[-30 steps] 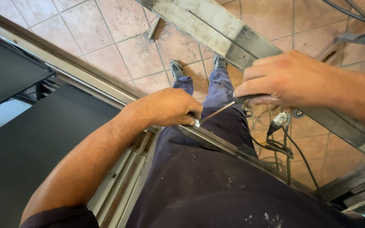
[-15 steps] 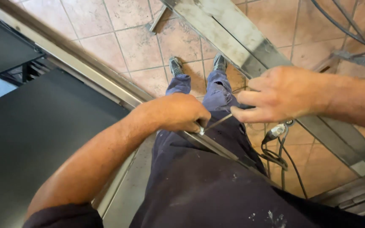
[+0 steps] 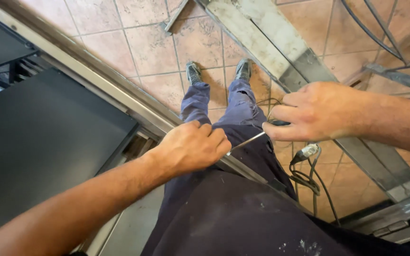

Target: The person uses a screwdriver to tighten a screw on a metal frame, then switches to a power drill to secure a metal plate onto the frame. The person aligns the plate and drills a screw into it.

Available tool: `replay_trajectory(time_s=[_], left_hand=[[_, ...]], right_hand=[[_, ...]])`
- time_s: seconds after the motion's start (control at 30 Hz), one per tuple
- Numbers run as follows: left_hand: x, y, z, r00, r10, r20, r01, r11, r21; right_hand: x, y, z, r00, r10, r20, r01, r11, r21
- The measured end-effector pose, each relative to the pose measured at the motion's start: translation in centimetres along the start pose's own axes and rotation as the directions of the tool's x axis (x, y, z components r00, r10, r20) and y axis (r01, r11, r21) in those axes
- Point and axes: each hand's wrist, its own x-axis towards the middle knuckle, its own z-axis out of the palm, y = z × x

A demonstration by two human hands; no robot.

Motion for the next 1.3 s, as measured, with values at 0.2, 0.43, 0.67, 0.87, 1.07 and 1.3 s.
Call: replay_trajectory(time_s=[0.2,0.43,0.67,0.87,1.07,1.3], left_hand=[[-0.6,0.2,1.7,0.999,0.030,0.016,-0.028,0.997,-0.068],[-0.6,0.4,1.4,0.999,-0.039,0.002,0.039,0.995,-0.090],[-0.9,0.3,2.6,0.998,0.008,0.054,-0.002,0.994,-0.113],[-0.6,0.0,2.4,1.000,0.004,0.020,-0.001,0.994,-0.107],[-0.6,0.2,2.5,0.994,0.005,0.113,0.009,0.992,-0.125],[-0.5,0.4,2.8,0.979,0.006,0.204,0.022,0.990,-0.136]], right_hand=[[3.1,0.8,-1.2,0.596,0.108,0.796,-0.423,0.884,0.197],[5.0,2.1,-2.5,0.487,0.143,0.862,-0.581,0.789,0.197],[1.8,0.6,-0.1,0.782,-0.062,0.620,-0.099,0.970,0.223],[8.0,3.4,-4.3,0.320,0.025,0.947,-0.739,0.633,0.232],[2.9,-0.5,-1.9,0.791,0.008,0.612,-0.103,0.987,0.120],[3.4,-1.5,-1.3,0.671,0.220,0.708,-0.400,0.911,0.096]])
